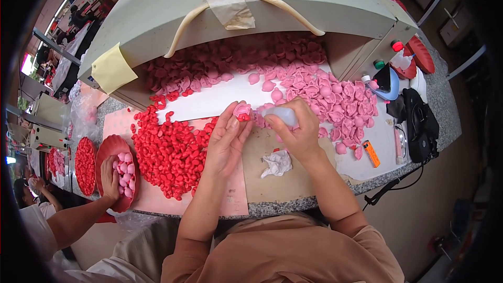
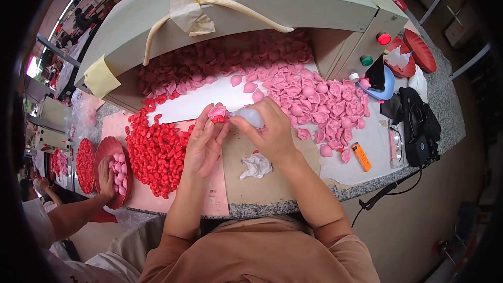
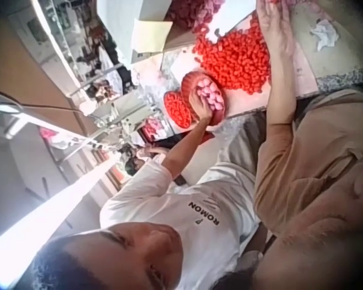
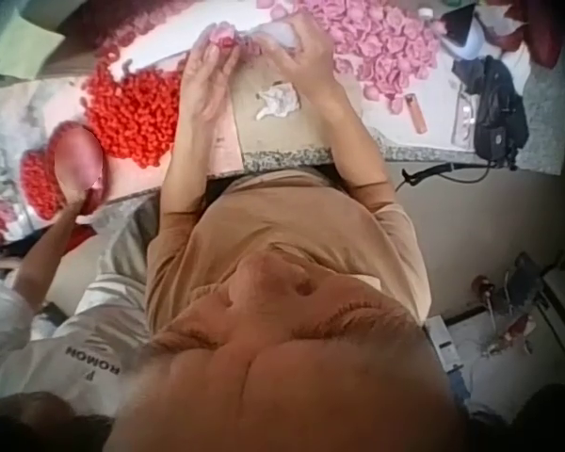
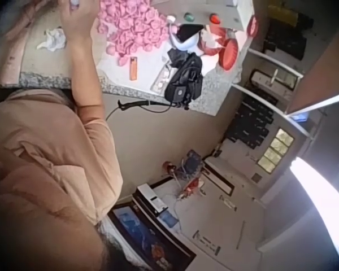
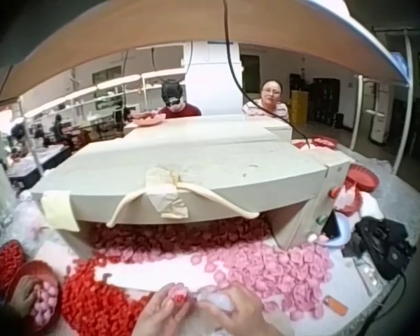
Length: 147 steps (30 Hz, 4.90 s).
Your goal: Assembling small pink and white plastic components, likely for a toy, at a factory workbench using a small applicator bottle.
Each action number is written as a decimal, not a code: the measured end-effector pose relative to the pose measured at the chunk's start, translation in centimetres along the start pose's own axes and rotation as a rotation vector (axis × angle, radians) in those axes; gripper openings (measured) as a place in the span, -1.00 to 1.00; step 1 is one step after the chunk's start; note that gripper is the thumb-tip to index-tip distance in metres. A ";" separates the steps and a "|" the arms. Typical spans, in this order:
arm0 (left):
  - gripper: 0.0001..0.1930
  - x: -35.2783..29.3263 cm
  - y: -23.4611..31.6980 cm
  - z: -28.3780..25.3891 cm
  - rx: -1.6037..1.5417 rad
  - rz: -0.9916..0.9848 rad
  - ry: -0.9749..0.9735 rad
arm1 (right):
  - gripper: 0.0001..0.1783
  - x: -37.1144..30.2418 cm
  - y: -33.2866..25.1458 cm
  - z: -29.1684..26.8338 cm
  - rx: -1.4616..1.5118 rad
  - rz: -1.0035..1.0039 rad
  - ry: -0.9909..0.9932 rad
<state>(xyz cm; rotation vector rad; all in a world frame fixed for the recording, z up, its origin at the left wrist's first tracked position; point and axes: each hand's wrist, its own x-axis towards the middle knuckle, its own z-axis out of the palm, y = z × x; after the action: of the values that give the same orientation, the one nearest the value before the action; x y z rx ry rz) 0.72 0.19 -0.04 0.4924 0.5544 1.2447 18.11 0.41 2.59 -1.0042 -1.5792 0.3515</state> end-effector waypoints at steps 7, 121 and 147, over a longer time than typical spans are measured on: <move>-0.53 -0.1 0.2 -0.1 -0.009 0.000 -0.021 | -0.79 0.1 -0.3 0.1 0.010 -0.035 -0.008; -0.61 -0.8 5.6 -2.7 -1.401 -0.340 0.370 | -0.64 1.3 -0.7 -1.9 -0.028 0.601 -0.589; -0.58 -4.2 0.1 -2.5 -0.043 0.250 -0.213 | -0.78 -0.5 -4.0 3.2 0.831 0.686 -0.401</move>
<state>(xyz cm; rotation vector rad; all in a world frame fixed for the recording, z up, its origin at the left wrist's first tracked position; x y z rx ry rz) -1.90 -3.76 -1.43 0.6640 0.2904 1.4171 13.53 -1.42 4.17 -0.7892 -1.1686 1.6139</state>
